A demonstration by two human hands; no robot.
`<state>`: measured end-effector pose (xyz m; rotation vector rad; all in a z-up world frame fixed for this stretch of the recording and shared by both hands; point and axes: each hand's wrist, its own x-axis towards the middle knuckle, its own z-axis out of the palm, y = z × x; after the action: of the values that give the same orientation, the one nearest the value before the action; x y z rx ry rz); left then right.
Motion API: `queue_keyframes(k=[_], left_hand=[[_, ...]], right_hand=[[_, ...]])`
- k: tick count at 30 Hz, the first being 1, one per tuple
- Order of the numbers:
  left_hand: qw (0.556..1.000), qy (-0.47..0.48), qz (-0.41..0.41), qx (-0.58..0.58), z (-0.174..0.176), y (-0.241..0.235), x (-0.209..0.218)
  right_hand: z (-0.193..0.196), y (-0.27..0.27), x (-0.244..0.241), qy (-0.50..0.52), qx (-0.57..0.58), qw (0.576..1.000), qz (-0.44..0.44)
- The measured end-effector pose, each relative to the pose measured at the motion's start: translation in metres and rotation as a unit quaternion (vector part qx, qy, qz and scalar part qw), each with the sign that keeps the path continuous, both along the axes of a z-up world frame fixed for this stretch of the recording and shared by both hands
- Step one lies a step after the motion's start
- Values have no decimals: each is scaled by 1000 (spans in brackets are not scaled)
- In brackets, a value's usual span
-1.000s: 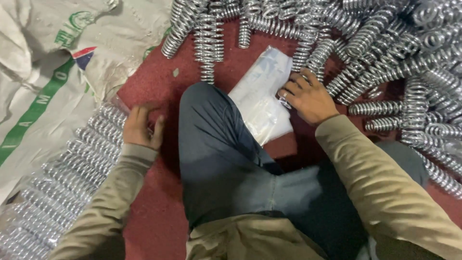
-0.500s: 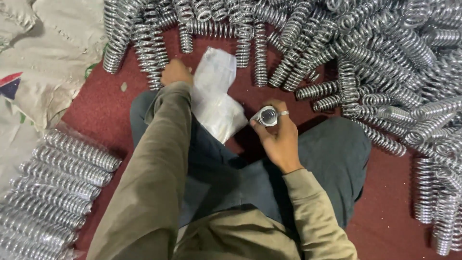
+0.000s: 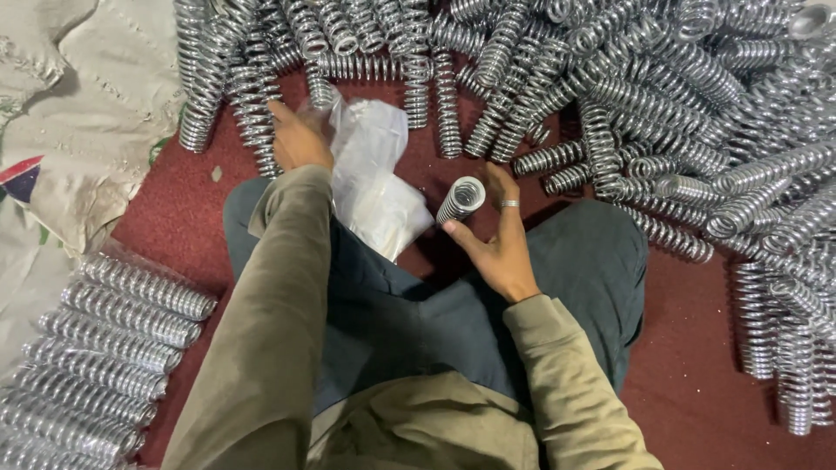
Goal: The person packages metal springs by picking them up from a pile and placing them into individual plastic bags.
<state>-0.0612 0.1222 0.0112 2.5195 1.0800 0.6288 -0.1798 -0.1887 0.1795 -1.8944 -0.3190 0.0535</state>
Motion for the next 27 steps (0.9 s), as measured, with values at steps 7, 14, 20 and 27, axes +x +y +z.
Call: queue_keyframes(k=[7,14,20,27], left_hand=[[799,-277,-469,-253,206,-71,-96],[807,-287,-499,-133,270,-73,-158],[864,-198,-447,-121,283,-70,-188],[645,-225,-307,-662,209,-160,-222]], right_hand=[[59,-3,27,-121,68,987,80],[99,15,20,-2,169,934,314],[94,20,-12,-7,181,974,133],[84,-4,-52,-72,80,993,-45]])
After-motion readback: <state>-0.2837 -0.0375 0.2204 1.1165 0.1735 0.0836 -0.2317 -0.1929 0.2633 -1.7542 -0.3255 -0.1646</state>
